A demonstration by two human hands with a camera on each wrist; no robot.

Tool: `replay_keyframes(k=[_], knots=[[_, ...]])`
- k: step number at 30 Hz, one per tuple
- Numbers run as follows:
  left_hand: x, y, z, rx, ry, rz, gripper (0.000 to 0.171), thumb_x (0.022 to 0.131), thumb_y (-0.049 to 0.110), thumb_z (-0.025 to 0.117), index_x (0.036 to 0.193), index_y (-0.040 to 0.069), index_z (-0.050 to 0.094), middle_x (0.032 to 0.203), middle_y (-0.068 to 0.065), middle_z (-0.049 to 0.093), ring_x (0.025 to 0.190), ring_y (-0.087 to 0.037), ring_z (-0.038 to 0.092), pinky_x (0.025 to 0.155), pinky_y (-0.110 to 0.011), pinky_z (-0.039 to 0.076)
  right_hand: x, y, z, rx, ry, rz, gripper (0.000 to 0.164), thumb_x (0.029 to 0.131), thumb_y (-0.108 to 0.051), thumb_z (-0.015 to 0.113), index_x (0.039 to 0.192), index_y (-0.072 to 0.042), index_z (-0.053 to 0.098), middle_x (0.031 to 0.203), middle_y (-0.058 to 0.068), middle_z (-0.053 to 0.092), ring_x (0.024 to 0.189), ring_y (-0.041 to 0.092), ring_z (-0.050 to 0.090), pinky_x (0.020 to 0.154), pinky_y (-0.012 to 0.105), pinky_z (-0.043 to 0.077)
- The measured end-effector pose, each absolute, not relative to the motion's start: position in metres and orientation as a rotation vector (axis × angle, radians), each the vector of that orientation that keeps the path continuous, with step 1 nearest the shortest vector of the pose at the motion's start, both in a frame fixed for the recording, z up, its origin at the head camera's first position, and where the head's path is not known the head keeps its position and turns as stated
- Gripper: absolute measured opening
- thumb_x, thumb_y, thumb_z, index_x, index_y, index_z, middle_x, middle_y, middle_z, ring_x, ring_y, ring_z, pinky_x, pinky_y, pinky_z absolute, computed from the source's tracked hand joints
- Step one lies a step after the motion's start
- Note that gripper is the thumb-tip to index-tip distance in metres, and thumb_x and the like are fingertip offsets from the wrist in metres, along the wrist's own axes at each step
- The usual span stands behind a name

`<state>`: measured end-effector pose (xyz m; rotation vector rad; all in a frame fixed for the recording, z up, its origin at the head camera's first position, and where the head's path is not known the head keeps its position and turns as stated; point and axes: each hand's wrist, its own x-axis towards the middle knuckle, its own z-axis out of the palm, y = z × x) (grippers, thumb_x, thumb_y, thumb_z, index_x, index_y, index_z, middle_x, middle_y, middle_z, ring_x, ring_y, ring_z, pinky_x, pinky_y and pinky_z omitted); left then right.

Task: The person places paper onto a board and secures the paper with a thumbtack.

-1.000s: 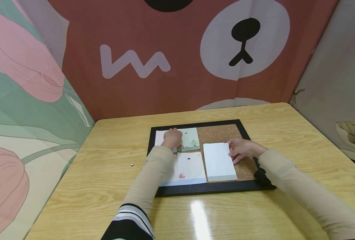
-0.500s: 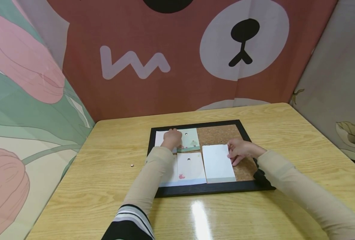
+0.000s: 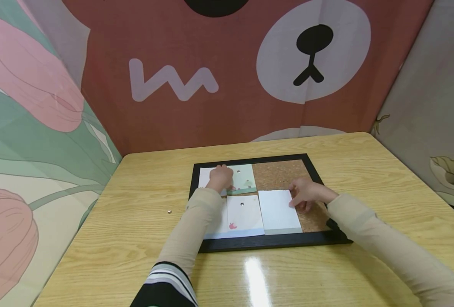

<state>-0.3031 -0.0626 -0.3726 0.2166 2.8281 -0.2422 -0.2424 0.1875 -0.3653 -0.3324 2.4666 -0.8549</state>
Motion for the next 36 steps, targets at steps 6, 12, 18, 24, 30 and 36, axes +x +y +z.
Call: replay_keyframes(k=[6,12,18,24,30,36], knots=[[-0.311,-0.062,-0.378,0.197,2.821,-0.259,0.058,0.075,0.042,0.065,0.124,0.013,0.053,0.111,-0.009,0.049,0.096,-0.021,0.044,0.073,-0.035,0.046,-0.235,0.182,-0.364,-0.673,2.697,-0.475,0.06,0.075,-0.027,0.072,0.116,0.01,0.049,0.104,0.024,0.054,0.095,0.035,0.05,0.078,0.045,0.041],[-0.299,-0.063,-0.368,0.237,2.832,-0.255,0.057,0.077,0.04,0.064,0.125,0.011,0.052,0.112,-0.01,0.048,0.094,-0.021,0.042,0.078,-0.035,0.045,-0.22,0.178,-0.364,-0.803,2.659,-0.376,0.077,0.074,-0.04,0.07,0.133,-0.002,0.039,0.136,0.031,0.026,0.124,0.048,0.019,0.095,0.06,0.018],[-0.301,-0.066,-0.371,0.282,2.848,-0.265,0.062,0.074,0.043,0.065,0.124,0.009,0.052,0.109,-0.011,0.049,0.093,-0.022,0.043,0.077,-0.034,0.045,-0.216,0.176,-0.368,-0.794,2.587,-0.391,0.08,0.072,-0.04,0.071,0.136,-0.008,0.036,0.142,0.028,0.013,0.128,0.046,0.006,0.095,0.063,0.011],[-0.3,-0.066,-0.372,0.292,2.843,-0.244,0.061,0.075,0.042,0.065,0.124,0.009,0.052,0.107,-0.011,0.049,0.092,-0.022,0.042,0.078,-0.033,0.044,-0.213,0.176,-0.369,-0.81,2.581,-0.361,0.08,0.072,-0.037,0.071,0.138,-0.009,0.034,0.143,0.027,0.01,0.128,0.045,0.004,0.094,0.065,0.01],[-0.301,-0.067,-0.371,0.281,2.837,-0.215,0.06,0.074,0.041,0.066,0.123,0.008,0.053,0.105,-0.01,0.049,0.091,-0.022,0.041,0.077,-0.033,0.043,-0.214,0.174,-0.369,-0.828,2.565,-0.369,0.08,0.073,-0.036,0.071,0.138,-0.008,0.033,0.143,0.026,0.011,0.129,0.044,0.003,0.096,0.063,0.009],[-0.3,-0.066,-0.371,0.285,2.845,-0.203,0.058,0.074,0.04,0.066,0.121,0.008,0.054,0.104,-0.01,0.05,0.09,-0.022,0.042,0.078,-0.033,0.043,-0.216,0.176,-0.372,-0.854,2.565,-0.37,0.081,0.072,-0.036,0.072,0.137,-0.008,0.034,0.143,0.026,0.011,0.129,0.044,0.004,0.097,0.06,0.01]])
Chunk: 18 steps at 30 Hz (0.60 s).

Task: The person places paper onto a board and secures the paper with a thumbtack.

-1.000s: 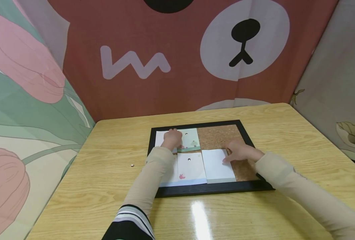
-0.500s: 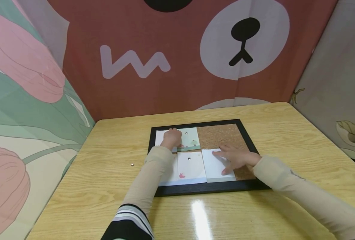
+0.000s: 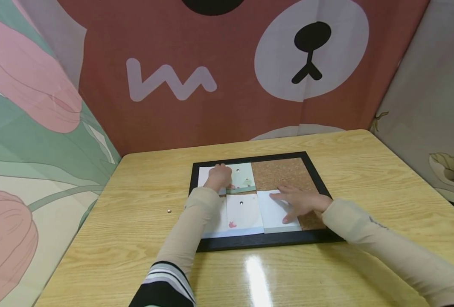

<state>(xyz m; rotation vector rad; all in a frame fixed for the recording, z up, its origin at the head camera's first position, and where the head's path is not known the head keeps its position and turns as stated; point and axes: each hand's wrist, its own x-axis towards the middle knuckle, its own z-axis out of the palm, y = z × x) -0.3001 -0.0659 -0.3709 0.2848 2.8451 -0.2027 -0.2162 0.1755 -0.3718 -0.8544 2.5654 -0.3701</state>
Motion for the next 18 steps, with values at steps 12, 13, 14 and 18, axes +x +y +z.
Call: replay_keyframes(k=[12,13,14,18], knots=[[-0.301,-0.067,-0.366,0.311,2.805,-0.215,0.052,0.078,0.042,0.063,0.118,0.009,0.057,0.109,-0.01,0.055,0.089,-0.021,0.048,0.081,-0.035,0.044,-0.217,0.173,-0.372,-0.872,2.557,-0.315,0.082,0.073,-0.034,0.07,0.139,-0.007,0.029,0.143,0.029,0.005,0.128,0.046,0.001,0.095,0.061,0.014],[-0.3,-0.067,-0.366,0.311,2.8,-0.201,0.052,0.078,0.042,0.063,0.118,0.008,0.057,0.11,-0.01,0.055,0.089,-0.021,0.048,0.081,-0.035,0.043,-0.217,0.173,-0.373,-0.867,2.538,-0.315,0.082,0.075,-0.033,0.069,0.14,-0.007,0.027,0.143,0.029,0.002,0.128,0.046,-0.002,0.095,0.063,0.012],[-0.299,-0.068,-0.365,0.309,2.791,-0.181,0.053,0.078,0.042,0.063,0.118,0.008,0.057,0.111,-0.01,0.055,0.09,-0.021,0.048,0.082,-0.035,0.043,-0.217,0.172,-0.373,-0.854,2.518,-0.318,0.082,0.076,-0.033,0.068,0.141,-0.007,0.024,0.143,0.028,-0.001,0.128,0.045,-0.004,0.094,0.064,0.01],[-0.29,-0.076,-0.36,0.338,2.75,-0.112,0.049,0.078,0.043,0.065,0.111,0.006,0.06,0.109,-0.009,0.057,0.09,-0.021,0.05,0.083,-0.036,0.042,-0.216,0.171,-0.373,-0.826,2.46,-0.321,0.082,0.081,-0.032,0.063,0.142,-0.007,0.016,0.143,0.027,-0.009,0.128,0.043,-0.011,0.09,0.069,0.004]])
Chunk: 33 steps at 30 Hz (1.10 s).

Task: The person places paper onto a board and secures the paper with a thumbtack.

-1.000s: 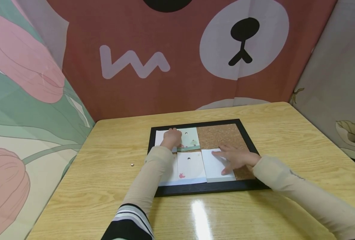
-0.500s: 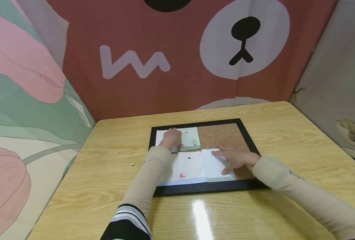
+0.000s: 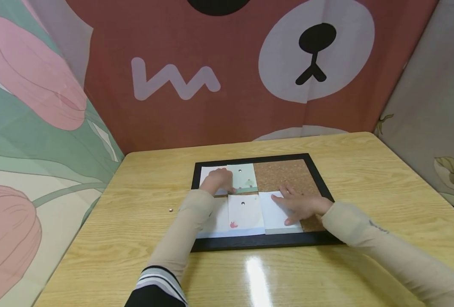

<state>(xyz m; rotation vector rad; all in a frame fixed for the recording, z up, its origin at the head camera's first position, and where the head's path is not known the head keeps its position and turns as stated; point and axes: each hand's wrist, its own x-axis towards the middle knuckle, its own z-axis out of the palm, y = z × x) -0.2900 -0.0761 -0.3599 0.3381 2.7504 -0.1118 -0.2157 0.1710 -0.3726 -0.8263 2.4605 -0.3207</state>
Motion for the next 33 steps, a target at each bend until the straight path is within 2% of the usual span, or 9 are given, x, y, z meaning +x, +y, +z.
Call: replay_keyframes(k=[2,4,7,10,14,20,27,30,33], knots=[[-0.285,-0.083,-0.356,0.35,2.732,-0.046,0.045,0.078,0.04,0.066,0.108,0.006,0.06,0.108,-0.008,0.058,0.092,-0.02,0.051,0.084,-0.036,0.042,-0.216,0.17,-0.371,-0.827,2.459,-0.314,0.082,0.081,-0.033,0.062,0.142,-0.006,0.015,0.143,0.027,-0.009,0.128,0.043,-0.011,0.089,0.069,0.003],[-0.28,-0.09,-0.351,0.346,2.724,0.043,0.047,0.079,0.038,0.066,0.114,0.007,0.057,0.115,-0.007,0.056,0.101,-0.019,0.05,0.088,-0.035,0.039,-0.215,0.17,-0.37,-0.826,2.467,-0.294,0.082,0.081,-0.034,0.063,0.142,-0.006,0.016,0.143,0.027,-0.008,0.128,0.043,-0.01,0.089,0.069,0.004],[-0.275,-0.101,-0.347,0.335,2.726,0.174,0.059,0.079,0.035,0.067,0.129,0.009,0.047,0.13,-0.005,0.046,0.119,-0.021,0.041,0.097,-0.036,0.031,-0.215,0.171,-0.367,-0.827,2.479,-0.278,0.082,0.081,-0.033,0.063,0.142,-0.006,0.016,0.143,0.027,-0.007,0.128,0.043,-0.009,0.089,0.07,0.005],[-0.272,-0.112,-0.344,0.339,2.741,0.212,0.067,0.079,0.034,0.067,0.135,0.009,0.039,0.136,-0.006,0.04,0.125,-0.022,0.032,0.101,-0.037,0.026,-0.215,0.171,-0.364,-0.844,2.486,-0.287,0.081,0.081,-0.032,0.063,0.142,-0.005,0.017,0.143,0.029,-0.006,0.128,0.045,-0.008,0.089,0.07,0.005],[-0.27,-0.124,-0.342,0.376,2.766,0.194,0.06,0.081,0.031,0.066,0.13,0.005,0.045,0.131,-0.009,0.045,0.12,-0.024,0.039,0.098,-0.037,0.03,-0.216,0.17,-0.363,-0.871,2.49,-0.295,0.081,0.081,-0.033,0.063,0.141,-0.004,0.018,0.142,0.029,-0.005,0.128,0.046,-0.007,0.089,0.07,0.006],[-0.261,-0.133,-0.334,0.37,2.764,0.18,0.036,0.083,0.024,0.064,0.111,0.002,0.06,0.109,-0.01,0.058,0.096,-0.021,0.054,0.085,-0.035,0.042,-0.214,0.172,-0.366,-0.887,2.505,-0.306,0.08,0.08,-0.033,0.064,0.141,-0.003,0.02,0.142,0.03,-0.002,0.127,0.046,-0.005,0.091,0.068,0.007],[-0.245,-0.151,-0.335,0.291,2.843,0.194,0.021,0.08,0.017,0.068,0.094,0.002,0.064,0.088,-0.007,0.06,0.074,-0.018,0.051,0.068,-0.031,0.045,-0.212,0.173,-0.372,-0.895,2.5,-0.352,0.079,0.08,-0.032,0.064,0.14,-0.002,0.022,0.142,0.031,-0.001,0.127,0.047,-0.004,0.091,0.067,0.008],[-0.236,-0.163,-0.334,0.265,2.901,0.2,0.018,0.081,0.014,0.066,0.092,0.001,0.063,0.087,-0.008,0.06,0.073,-0.019,0.051,0.066,-0.031,0.045,-0.213,0.172,-0.373,-0.899,2.491,-0.359,0.08,0.08,-0.031,0.064,0.14,-0.002,0.022,0.142,0.03,-0.002,0.127,0.047,-0.004,0.091,0.067,0.009],[-0.228,-0.172,-0.333,0.223,2.938,0.236,0.02,0.082,0.012,0.064,0.096,-0.001,0.063,0.093,-0.011,0.062,0.082,-0.023,0.056,0.072,-0.035,0.046,-0.214,0.171,-0.374,-0.902,2.492,-0.365,0.08,0.08,-0.031,0.065,0.14,-0.002,0.021,0.142,0.03,-0.002,0.127,0.046,-0.004,0.092,0.066,0.009]])
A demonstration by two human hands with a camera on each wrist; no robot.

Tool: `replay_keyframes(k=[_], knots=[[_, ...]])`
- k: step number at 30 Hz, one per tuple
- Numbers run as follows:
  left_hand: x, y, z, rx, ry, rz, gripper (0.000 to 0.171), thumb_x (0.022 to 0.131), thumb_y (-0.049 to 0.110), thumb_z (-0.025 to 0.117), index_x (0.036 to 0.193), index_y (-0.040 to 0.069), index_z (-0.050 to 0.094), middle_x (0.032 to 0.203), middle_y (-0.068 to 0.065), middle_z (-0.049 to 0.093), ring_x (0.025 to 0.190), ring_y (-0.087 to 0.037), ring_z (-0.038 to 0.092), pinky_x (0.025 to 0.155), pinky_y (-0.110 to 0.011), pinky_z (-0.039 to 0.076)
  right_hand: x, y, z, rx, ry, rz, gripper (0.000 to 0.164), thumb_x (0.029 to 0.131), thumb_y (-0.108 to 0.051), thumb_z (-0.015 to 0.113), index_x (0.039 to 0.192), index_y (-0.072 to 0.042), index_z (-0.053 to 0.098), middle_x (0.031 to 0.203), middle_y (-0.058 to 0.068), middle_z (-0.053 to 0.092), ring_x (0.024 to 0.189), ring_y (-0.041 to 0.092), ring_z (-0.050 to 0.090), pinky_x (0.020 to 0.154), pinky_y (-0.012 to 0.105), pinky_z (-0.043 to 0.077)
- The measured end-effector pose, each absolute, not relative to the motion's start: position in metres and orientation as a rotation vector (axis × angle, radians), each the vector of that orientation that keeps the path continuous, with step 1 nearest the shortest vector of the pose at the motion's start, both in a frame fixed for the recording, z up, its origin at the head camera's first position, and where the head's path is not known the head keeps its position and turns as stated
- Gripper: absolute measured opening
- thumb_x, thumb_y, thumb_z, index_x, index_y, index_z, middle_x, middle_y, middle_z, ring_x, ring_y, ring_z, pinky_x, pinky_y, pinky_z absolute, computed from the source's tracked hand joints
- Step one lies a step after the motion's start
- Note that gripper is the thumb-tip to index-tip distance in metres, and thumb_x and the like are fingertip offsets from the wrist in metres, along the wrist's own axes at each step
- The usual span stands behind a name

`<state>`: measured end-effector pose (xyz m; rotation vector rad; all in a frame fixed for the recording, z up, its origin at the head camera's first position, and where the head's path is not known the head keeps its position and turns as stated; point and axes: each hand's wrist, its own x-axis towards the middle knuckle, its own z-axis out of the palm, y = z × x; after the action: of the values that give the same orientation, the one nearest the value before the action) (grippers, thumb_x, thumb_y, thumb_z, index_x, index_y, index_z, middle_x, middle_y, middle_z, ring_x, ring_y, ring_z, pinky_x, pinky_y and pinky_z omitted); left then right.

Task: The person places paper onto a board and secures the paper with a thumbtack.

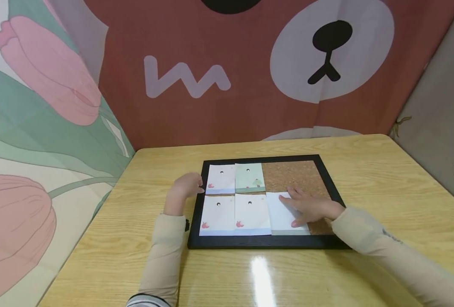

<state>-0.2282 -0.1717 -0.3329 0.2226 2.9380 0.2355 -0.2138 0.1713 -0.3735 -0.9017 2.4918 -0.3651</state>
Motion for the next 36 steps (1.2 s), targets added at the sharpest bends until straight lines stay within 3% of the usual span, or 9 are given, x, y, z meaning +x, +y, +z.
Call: replay_keyframes(k=[7,12,17,26,32,36], knots=[[-0.22,-0.19,-0.331,0.2,2.958,0.281,0.026,0.081,0.011,0.066,0.101,-0.004,0.062,0.104,-0.017,0.061,0.099,-0.032,0.054,0.083,-0.041,0.043,-0.214,0.17,-0.373,-0.893,2.498,-0.368,0.08,0.078,-0.031,0.066,0.14,-0.003,0.023,0.142,0.03,-0.001,0.127,0.047,-0.003,0.093,0.065,0.01],[-0.217,-0.205,-0.333,0.012,2.927,0.246,0.033,0.076,0.015,0.071,0.098,-0.007,0.06,0.098,-0.019,0.061,0.09,-0.031,0.057,0.076,-0.04,0.046,-0.213,0.17,-0.373,-0.887,2.495,-0.376,0.08,0.079,-0.03,0.066,0.14,-0.003,0.023,0.143,0.029,-0.001,0.128,0.046,-0.004,0.095,0.063,0.01],[-0.215,-0.216,-0.337,-0.149,2.844,0.194,0.045,0.076,0.019,0.071,0.109,-0.009,0.055,0.109,-0.024,0.056,0.096,-0.033,0.055,0.079,-0.042,0.045,-0.214,0.17,-0.373,-0.885,2.494,-0.383,0.079,0.079,-0.029,0.066,0.14,-0.003,0.022,0.143,0.029,-0.002,0.128,0.046,-0.005,0.096,0.062,0.009],[-0.22,-0.22,-0.344,-0.204,2.777,0.2,0.046,0.074,0.017,0.073,0.108,-0.008,0.056,0.109,-0.023,0.056,0.082,-0.024,0.053,0.07,-0.037,0.046,-0.214,0.17,-0.372,-0.867,2.496,-0.397,0.08,0.077,-0.029,0.067,0.14,-0.003,0.024,0.143,0.029,-0.001,0.127,0.046,-0.004,0.095,0.063,0.007],[-0.22,-0.225,-0.35,-0.2,2.777,0.215,0.052,0.074,0.018,0.073,0.113,-0.009,0.052,0.112,-0.025,0.054,0.095,-0.031,0.054,0.077,-0.041,0.045,-0.212,0.169,-0.37,-0.877,2.504,-0.382,0.079,0.078,-0.03,0.067,0.14,-0.003,0.025,0.142,0.03,0.0,0.127,0.047,-0.003,0.095,0.063,0.008],[-0.221,-0.227,-0.355,-0.168,2.774,0.205,0.046,0.072,0.017,0.074,0.105,-0.009,0.056,0.104,-0.022,0.057,0.086,-0.026,0.054,0.075,-0.039,0.046,-0.211,0.168,-0.368,-0.886,2.51,-0.378,0.079,0.077,-0.031,0.066,0.139,-0.003,0.026,0.142,0.03,0.001,0.127,0.048,-0.003,0.094,0.063,0.01]])
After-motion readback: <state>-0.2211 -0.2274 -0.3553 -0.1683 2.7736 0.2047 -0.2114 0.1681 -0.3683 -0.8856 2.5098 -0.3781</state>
